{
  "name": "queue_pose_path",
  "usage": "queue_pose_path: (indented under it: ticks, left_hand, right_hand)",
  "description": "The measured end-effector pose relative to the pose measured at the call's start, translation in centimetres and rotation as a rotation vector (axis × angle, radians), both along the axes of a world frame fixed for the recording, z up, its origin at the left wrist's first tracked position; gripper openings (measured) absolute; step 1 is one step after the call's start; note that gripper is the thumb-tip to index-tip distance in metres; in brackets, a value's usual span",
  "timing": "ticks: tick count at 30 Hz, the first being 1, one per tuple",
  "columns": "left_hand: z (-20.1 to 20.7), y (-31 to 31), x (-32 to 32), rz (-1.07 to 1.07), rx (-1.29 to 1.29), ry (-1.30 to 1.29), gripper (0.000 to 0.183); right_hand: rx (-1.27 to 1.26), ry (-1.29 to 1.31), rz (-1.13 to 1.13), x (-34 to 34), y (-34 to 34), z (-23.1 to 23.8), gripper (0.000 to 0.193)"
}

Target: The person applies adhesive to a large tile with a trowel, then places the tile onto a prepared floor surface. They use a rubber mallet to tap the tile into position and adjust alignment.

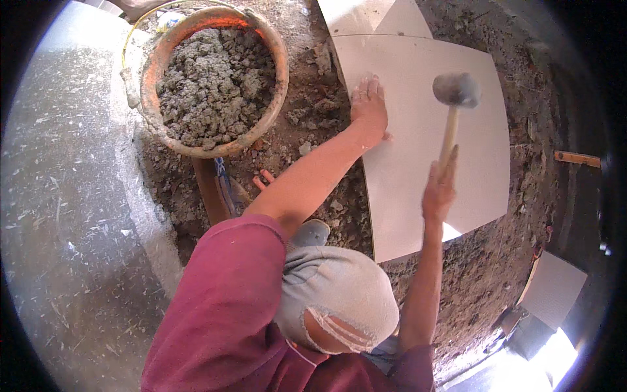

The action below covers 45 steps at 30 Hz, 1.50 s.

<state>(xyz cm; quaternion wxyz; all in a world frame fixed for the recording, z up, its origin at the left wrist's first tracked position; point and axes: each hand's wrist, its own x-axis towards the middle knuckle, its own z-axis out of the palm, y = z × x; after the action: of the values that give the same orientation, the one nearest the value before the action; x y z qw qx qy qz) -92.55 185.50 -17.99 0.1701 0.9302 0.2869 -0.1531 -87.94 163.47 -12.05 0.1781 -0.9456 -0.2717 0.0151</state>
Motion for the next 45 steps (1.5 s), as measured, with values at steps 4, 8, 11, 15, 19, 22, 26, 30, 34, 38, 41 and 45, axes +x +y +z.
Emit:
queue_pose_path:
  ticks: [4, 8, 11, 15, 19, 22, 26, 30, 34, 38, 41, 45]
  left_hand:
    - [-0.4, 0.1, -0.5, -0.023, -0.04, -0.013, 0.126]
    - [-0.7, -0.1, -1.3, -0.025, 0.046, -0.056, 0.122]
    - [-0.6, -0.2, -1.6, -0.032, 0.076, 0.005, 0.132]
    - [-0.2, -0.1, -1.5, -0.089, 0.098, 0.016, 0.119]
    - [0.3, 0.0, -1.4, -0.106, 0.122, 0.046, 0.116]
    - [0.5, 0.0, -1.5, -0.137, 0.133, 0.067, 0.115]
    - [0.6, -0.2, -1.9, -0.121, 0.157, 0.045, 0.113]
    - [0.6, -0.1, -2.0, -0.119, 0.143, 0.027, 0.114]
    - [0.4, -0.1, -1.7, -0.074, 0.077, 0.007, 0.12]
    - [0.1, -0.2, -1.4, -0.092, 0.102, 0.048, 0.126]
    - [0.2, -0.1, -1.1, -0.088, 0.089, 0.087, 0.127]
    - [0.4, 0.0, -1.1, -0.081, 0.089, 0.108, 0.128]
  right_hand:
    - [0.315, 0.227, -0.155, 0.3, -2.0, 0.8, 0.06]
    - [0.382, 0.004, -0.044, -0.3, -2.0, 4.0, 0.06]
    - [0.484, -0.041, -0.091, -0.2, -2.8, 5.4, 0.064]
    - [0.536, -0.106, -0.138, -0.1, -3.3, 1.8, 0.063]
    - [0.135, -0.395, 0.148, -1.6, -0.4, -1.0, 0.06]
    - [0.115, -0.062, 0.022, -0.7, 2.1, 4.7, 0.058]
    - [0.628, 0.246, -0.247, 0.4, 3.6, 12.0, 0.056]
    - [0.627, -0.144, -0.174, 0.6, 5.3, 6.8, 0.056]
    - [0.229, -0.182, 0.125, 0.5, 5.8, 1.4, 0.058]
    - [0.365, 0.208, -0.082, 2.8, 4.5, 5.2, 0.061]
    - [0.49, -0.077, -0.033, 3.4, 4.5, 5.5, 0.065]
    - [0.283, -0.601, 0.221, 2.0, 5.1, -0.5, 0.064]
